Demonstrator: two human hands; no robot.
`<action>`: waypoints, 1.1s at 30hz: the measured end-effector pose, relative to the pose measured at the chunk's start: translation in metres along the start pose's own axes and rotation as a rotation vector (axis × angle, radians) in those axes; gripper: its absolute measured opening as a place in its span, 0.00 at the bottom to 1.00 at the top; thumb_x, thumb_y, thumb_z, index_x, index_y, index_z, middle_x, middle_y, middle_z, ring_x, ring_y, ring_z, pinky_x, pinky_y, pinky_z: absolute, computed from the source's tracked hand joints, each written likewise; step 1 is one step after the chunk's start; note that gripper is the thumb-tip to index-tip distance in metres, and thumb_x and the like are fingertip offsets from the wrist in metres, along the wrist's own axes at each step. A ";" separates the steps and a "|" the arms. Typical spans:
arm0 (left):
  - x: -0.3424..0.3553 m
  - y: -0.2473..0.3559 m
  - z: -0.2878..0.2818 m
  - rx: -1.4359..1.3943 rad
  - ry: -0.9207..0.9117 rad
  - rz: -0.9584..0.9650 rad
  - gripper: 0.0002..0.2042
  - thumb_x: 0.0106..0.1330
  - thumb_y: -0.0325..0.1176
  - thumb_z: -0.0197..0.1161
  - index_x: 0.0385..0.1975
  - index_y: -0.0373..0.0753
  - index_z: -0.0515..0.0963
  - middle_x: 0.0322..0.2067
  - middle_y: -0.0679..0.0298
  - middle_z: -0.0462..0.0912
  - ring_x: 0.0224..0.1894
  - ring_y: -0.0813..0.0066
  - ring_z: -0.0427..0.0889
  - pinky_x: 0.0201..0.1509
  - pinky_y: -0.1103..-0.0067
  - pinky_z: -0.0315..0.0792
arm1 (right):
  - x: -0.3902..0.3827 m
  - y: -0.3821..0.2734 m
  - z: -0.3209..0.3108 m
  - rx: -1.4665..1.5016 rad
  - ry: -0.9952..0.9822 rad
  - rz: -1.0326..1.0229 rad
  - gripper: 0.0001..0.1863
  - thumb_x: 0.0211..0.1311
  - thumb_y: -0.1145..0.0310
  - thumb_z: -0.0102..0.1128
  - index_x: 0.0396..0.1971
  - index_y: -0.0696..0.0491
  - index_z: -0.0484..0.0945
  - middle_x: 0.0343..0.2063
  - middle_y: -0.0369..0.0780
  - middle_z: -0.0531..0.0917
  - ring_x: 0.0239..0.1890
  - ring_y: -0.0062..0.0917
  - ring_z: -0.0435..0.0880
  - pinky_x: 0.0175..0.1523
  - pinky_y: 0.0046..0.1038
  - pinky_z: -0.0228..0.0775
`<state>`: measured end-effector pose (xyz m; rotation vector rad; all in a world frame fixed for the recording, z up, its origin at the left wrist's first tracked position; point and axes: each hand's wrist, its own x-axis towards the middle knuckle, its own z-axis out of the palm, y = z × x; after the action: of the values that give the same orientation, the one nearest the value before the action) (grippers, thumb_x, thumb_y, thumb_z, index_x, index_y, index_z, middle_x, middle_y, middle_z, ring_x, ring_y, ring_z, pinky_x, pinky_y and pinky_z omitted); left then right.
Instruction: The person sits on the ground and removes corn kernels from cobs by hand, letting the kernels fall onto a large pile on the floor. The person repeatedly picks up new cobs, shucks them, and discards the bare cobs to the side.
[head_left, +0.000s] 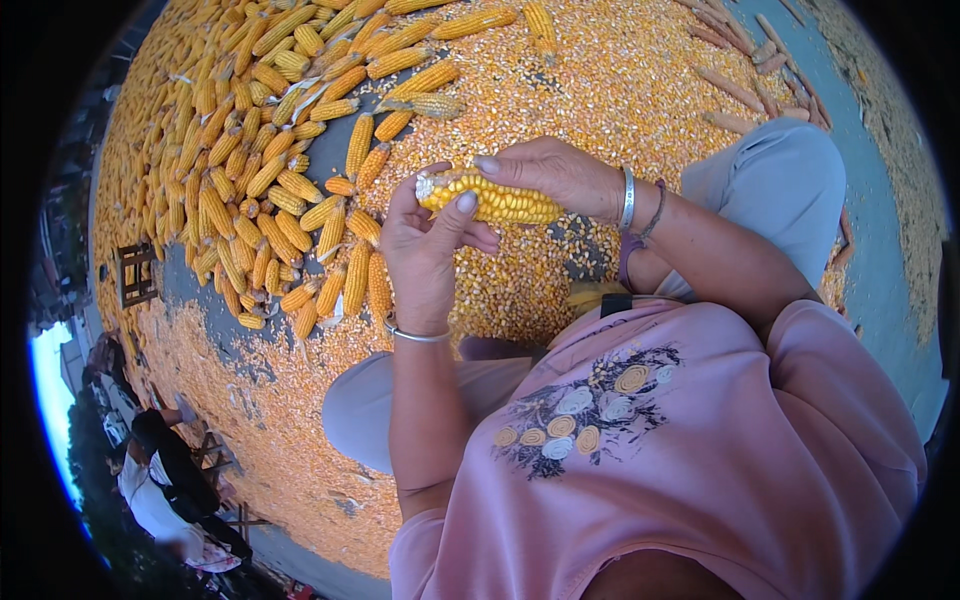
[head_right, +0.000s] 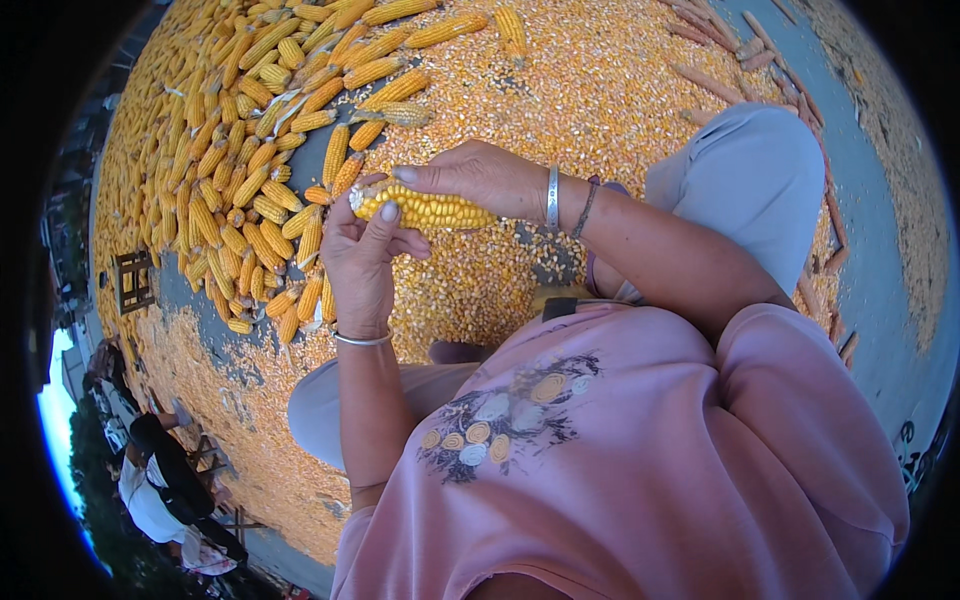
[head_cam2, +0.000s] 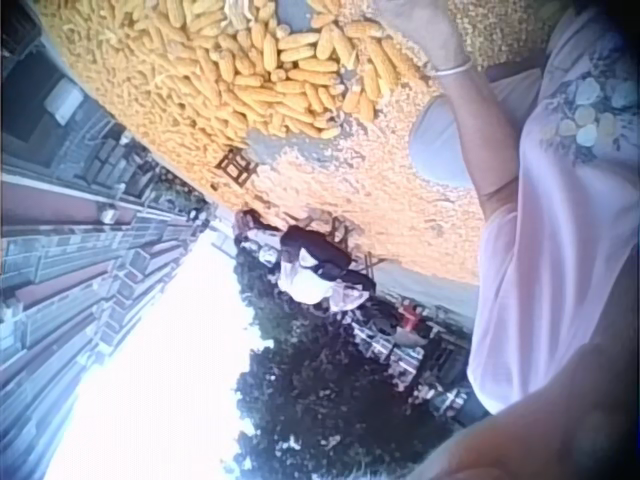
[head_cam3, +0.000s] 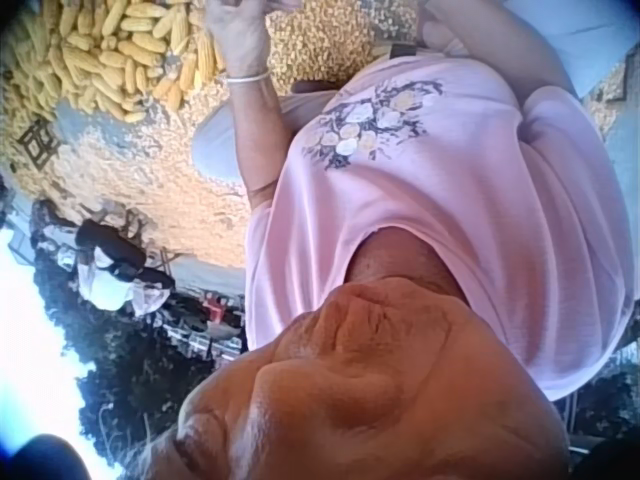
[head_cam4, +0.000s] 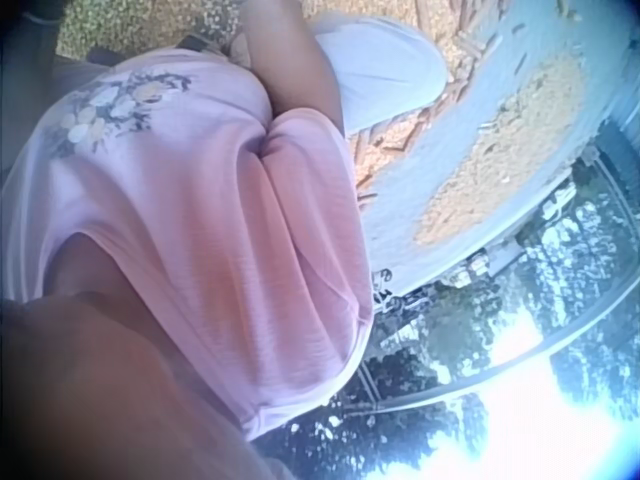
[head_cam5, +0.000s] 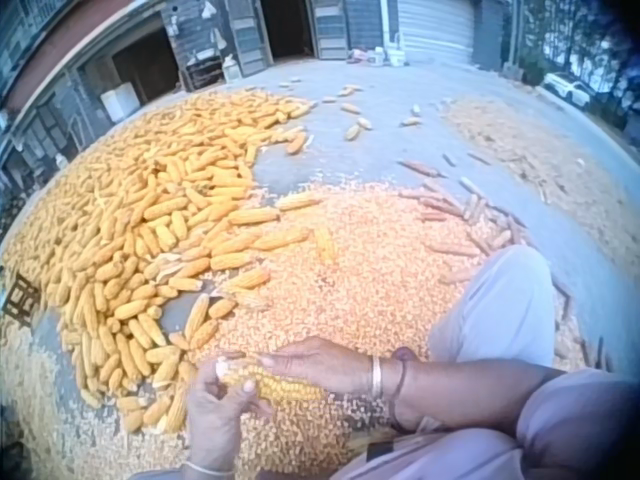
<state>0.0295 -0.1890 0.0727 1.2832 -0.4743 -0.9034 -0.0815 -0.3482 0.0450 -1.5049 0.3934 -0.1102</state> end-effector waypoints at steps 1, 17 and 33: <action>-0.001 0.000 0.001 0.003 -0.002 -0.006 0.19 0.65 0.26 0.65 0.53 0.29 0.70 0.32 0.57 0.82 0.23 0.72 0.83 0.25 0.79 0.81 | 0.003 0.004 -0.003 -0.093 -0.030 -0.037 0.36 0.63 0.34 0.53 0.22 0.58 0.80 0.17 0.37 0.76 0.20 0.19 0.71 0.27 0.24 0.66; -0.004 -0.006 0.008 0.025 -0.036 -0.043 0.13 0.64 0.26 0.67 0.45 0.30 0.76 0.27 0.61 0.82 0.22 0.76 0.82 0.25 0.81 0.79 | -0.010 0.005 0.006 -0.157 0.054 -0.158 0.34 0.69 0.37 0.44 0.34 0.54 0.86 0.20 0.48 0.81 0.25 0.31 0.79 0.37 0.31 0.71; -0.003 -0.009 0.008 0.117 -0.049 -0.041 0.13 0.61 0.21 0.67 0.45 0.29 0.74 0.30 0.61 0.82 0.23 0.78 0.81 0.26 0.83 0.79 | -0.007 0.007 0.007 -0.163 0.021 -0.146 0.31 0.72 0.43 0.46 0.29 0.59 0.82 0.20 0.42 0.81 0.27 0.22 0.76 0.35 0.30 0.68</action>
<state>0.0188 -0.1913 0.0664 1.3839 -0.5484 -0.9545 -0.0875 -0.3390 0.0394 -1.6939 0.3152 -0.2137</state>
